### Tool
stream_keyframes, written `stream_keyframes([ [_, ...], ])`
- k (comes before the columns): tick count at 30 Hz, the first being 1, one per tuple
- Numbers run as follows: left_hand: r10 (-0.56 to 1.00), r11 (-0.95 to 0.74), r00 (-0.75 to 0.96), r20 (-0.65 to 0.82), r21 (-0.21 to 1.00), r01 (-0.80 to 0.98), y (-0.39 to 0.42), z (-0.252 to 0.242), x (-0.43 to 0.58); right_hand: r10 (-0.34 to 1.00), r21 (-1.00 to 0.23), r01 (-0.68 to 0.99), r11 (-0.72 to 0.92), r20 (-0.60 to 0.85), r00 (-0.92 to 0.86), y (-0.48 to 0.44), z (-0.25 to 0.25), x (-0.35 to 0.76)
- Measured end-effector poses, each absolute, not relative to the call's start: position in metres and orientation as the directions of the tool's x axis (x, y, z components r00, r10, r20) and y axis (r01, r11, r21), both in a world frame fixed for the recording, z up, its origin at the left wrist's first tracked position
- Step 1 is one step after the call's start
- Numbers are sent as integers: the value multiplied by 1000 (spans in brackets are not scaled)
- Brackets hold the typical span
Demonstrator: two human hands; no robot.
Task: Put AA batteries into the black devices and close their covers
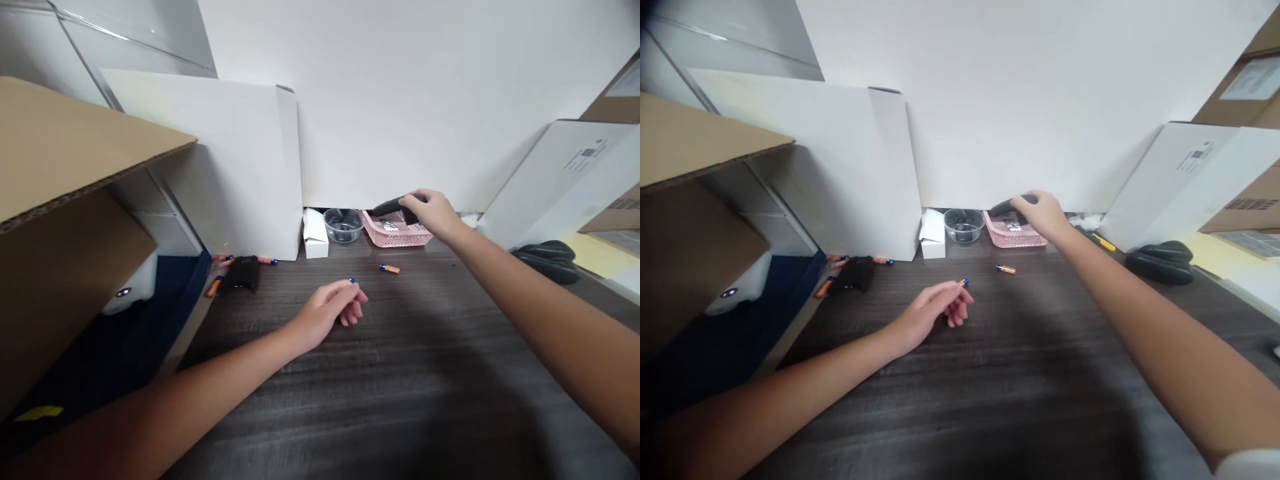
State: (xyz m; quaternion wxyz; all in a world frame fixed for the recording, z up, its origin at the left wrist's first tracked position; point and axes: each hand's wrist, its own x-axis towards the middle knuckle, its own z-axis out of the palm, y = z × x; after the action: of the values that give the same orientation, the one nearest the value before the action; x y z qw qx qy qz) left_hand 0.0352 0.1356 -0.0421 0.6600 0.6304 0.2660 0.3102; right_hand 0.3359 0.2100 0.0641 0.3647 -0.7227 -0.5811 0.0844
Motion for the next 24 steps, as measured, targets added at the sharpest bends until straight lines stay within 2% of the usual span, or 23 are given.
stream_keyframes([
  [1,761,51,648,33,993,-111,137,-42,35,929,-670,742,20,287,234,198,66,331],
  [3,763,114,645,26,978,-174,138,-41,32,980,-823,533,196,177,-86,175,67,316],
  [5,714,160,700,16,970,-184,139,-38,29,916,-908,358,217,62,-396,157,64,298],
  [7,661,200,750,-11,966,-162,139,-35,27,842,-940,285,188,5,-540,150,55,279],
  [9,667,242,744,-42,956,-164,138,-32,26,851,-961,214,176,40,-523,152,40,263],
  [12,762,272,644,-69,936,-222,137,-29,30,958,-970,135,201,165,-235,163,8,250],
  [14,855,206,517,-43,943,-262,137,-30,33,969,-920,308,243,246,-29,166,-17,250],
  [16,924,98,382,17,955,-281,137,-34,37,953,-869,416,267,302,19,160,-37,254],
  [18,950,30,307,60,959,-282,137,-38,39,929,-775,526,350,360,-88,151,-49,258],
  [20,955,24,289,60,960,-280,138,-41,40,863,-566,659,496,407,-300,142,-54,260],
  [22,959,27,279,53,961,-276,139,-42,41,811,-391,721,572,401,-426,139,-55,260],
  [24,959,20,278,53,967,-254,140,-42,42,824,-369,751,548,395,-407,140,-56,260],
])
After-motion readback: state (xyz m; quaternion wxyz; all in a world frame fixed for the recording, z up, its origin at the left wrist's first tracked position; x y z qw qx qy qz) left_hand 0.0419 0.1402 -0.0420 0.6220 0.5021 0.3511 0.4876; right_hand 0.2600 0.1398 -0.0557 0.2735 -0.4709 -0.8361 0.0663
